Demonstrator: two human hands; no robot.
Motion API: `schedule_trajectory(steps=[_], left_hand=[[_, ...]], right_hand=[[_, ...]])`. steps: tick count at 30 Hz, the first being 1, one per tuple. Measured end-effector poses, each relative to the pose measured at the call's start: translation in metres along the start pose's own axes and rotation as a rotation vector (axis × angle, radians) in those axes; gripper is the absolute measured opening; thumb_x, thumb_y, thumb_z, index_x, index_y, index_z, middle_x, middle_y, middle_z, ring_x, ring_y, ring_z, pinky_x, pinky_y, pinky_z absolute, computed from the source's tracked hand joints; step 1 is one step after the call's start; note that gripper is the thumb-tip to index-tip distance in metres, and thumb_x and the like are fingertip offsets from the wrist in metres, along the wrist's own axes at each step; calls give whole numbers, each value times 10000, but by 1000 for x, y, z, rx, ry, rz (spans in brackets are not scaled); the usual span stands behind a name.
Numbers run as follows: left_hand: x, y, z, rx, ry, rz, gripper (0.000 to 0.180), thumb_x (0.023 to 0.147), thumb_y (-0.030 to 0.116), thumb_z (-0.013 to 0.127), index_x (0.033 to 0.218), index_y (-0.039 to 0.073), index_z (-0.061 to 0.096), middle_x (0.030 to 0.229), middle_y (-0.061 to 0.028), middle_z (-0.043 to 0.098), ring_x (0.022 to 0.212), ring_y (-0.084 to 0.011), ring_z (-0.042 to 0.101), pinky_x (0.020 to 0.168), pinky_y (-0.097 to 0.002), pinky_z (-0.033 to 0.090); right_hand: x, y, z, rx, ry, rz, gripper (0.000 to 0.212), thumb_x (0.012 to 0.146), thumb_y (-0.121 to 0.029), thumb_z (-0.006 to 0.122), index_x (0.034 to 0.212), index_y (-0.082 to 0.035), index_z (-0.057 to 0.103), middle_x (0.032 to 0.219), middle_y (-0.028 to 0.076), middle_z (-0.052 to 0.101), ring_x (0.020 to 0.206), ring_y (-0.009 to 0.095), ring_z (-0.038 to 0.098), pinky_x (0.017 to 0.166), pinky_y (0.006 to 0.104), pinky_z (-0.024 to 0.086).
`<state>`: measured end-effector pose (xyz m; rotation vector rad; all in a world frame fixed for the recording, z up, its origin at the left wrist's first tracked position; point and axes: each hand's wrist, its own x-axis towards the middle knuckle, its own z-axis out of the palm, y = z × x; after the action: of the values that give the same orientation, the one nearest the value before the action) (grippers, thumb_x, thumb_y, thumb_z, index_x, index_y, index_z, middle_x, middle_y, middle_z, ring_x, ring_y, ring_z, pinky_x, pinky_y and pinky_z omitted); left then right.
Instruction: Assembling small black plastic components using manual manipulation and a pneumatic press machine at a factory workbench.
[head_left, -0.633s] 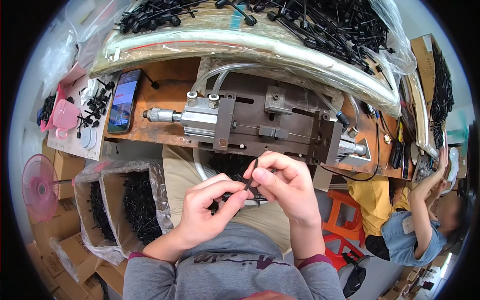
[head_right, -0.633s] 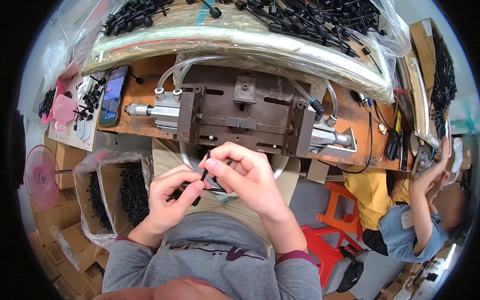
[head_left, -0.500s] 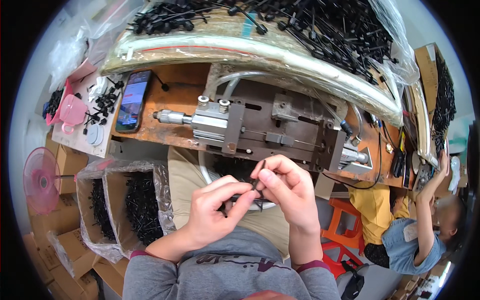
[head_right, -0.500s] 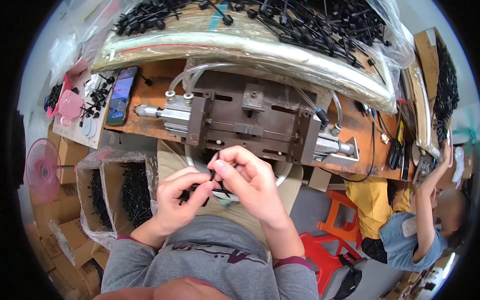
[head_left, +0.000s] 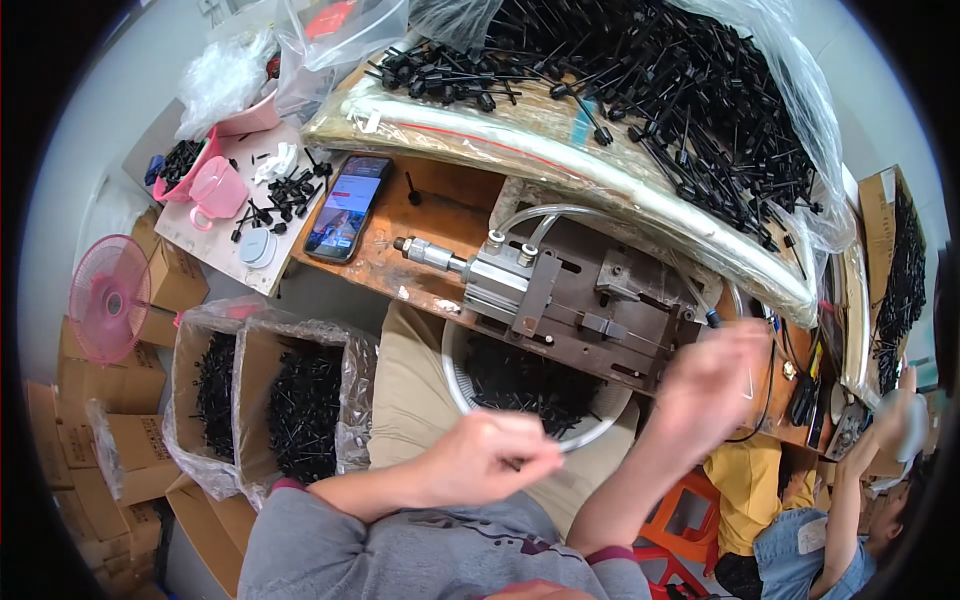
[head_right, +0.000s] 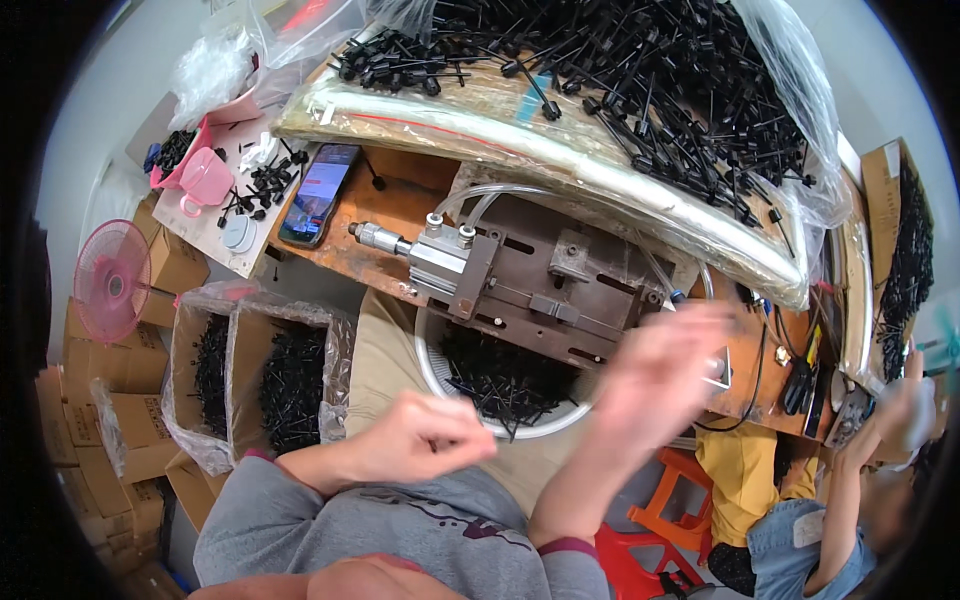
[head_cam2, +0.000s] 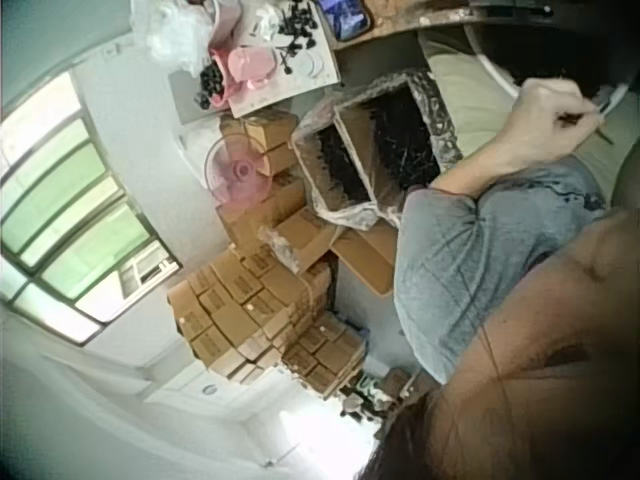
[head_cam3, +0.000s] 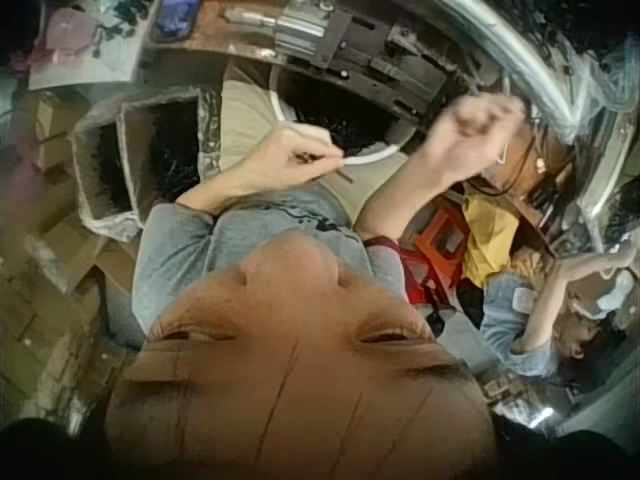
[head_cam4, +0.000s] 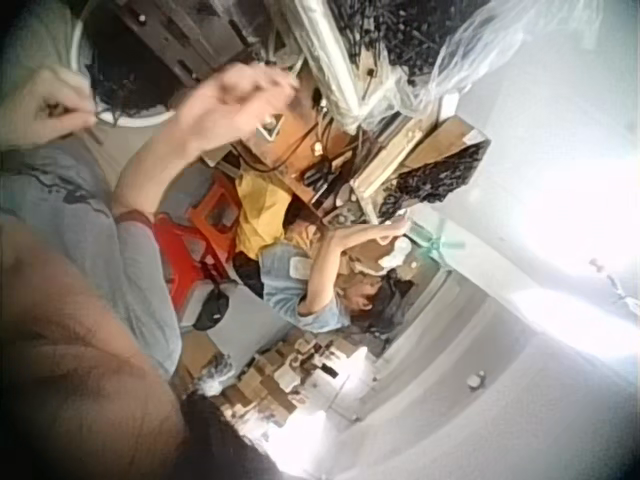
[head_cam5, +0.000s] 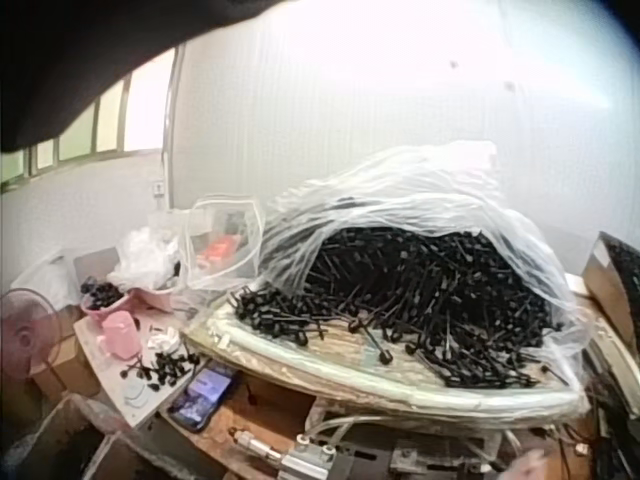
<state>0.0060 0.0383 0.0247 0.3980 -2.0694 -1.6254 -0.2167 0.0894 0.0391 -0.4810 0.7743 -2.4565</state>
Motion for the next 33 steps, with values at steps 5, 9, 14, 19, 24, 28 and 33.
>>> schedule_trajectory(steps=[5, 9, 14, 19, 24, 28, 33], left_hand=[[6, -12, -47, -18, 452, -6, 101, 896, 29, 649, 922, 7, 745, 829, -54, 701, 734, -112, 636, 668, -257, 505], [25, 19, -86, -30, 644, -53, 163, 945, 89, 615, 1007, 2, 738, 823, -9, 666, 633, -24, 501, 541, -183, 357], [27, 14, -104, -207, 686, -18, 193, 957, 138, 630, 1072, 16, 725, 840, 18, 657, 596, 10, 405, 510, -168, 265], [42, 22, -127, -158, 735, 31, 200, 917, 88, 677, 1101, 17, 711, 858, 15, 672, 701, 6, 540, 540, -163, 319], [58, 29, -135, -160, 777, 69, 266, 902, 65, 693, 1160, 1, 687, 891, 30, 663, 721, 16, 521, 576, -147, 340], [77, 34, -142, -91, 856, 199, 272, 907, 63, 689, 1169, -11, 677, 904, 46, 651, 713, 11, 496, 604, -155, 374], [121, 51, -209, 622, 1115, 499, 183, 825, 114, 769, 985, 26, 747, 789, -4, 669, 664, -48, 535, 601, -215, 430]], right_hand=[[-9, -1, 27, -370, -158, 78, 83, 1021, -95, 481, 1004, -31, 532, 831, 47, 548, 447, 15, 351, 380, 153, 273], [-23, 21, 8, -117, -225, 455, 132, 1038, -129, 440, 1032, -20, 514, 857, 91, 587, 427, 33, 365, 361, 167, 263], [-30, 24, 2, -45, -218, 582, 148, 1008, -126, 432, 1060, -12, 512, 785, 143, 621, 399, 47, 351, 360, 179, 254], [-34, 20, 2, -169, -204, 607, 163, 994, -96, 435, 1118, -9, 495, 799, 147, 633, 406, 42, 350, 392, 186, 258], [-42, 26, -5, -157, -245, 646, 133, 997, -92, 465, 1111, -29, 491, 828, 166, 655, 400, 30, 330, 390, 185, 247], [-45, 27, -14, -170, -281, 671, 109, 1002, -80, 470, 1103, -46, 495, 872, 196, 673, 395, 18, 294, 390, 184, 228], [-47, 20, -25, -181, -240, 680, 95, 1003, -68, 469, 1093, -48, 491, 888, 210, 679, 400, 6, 248, 396, 187, 209]])
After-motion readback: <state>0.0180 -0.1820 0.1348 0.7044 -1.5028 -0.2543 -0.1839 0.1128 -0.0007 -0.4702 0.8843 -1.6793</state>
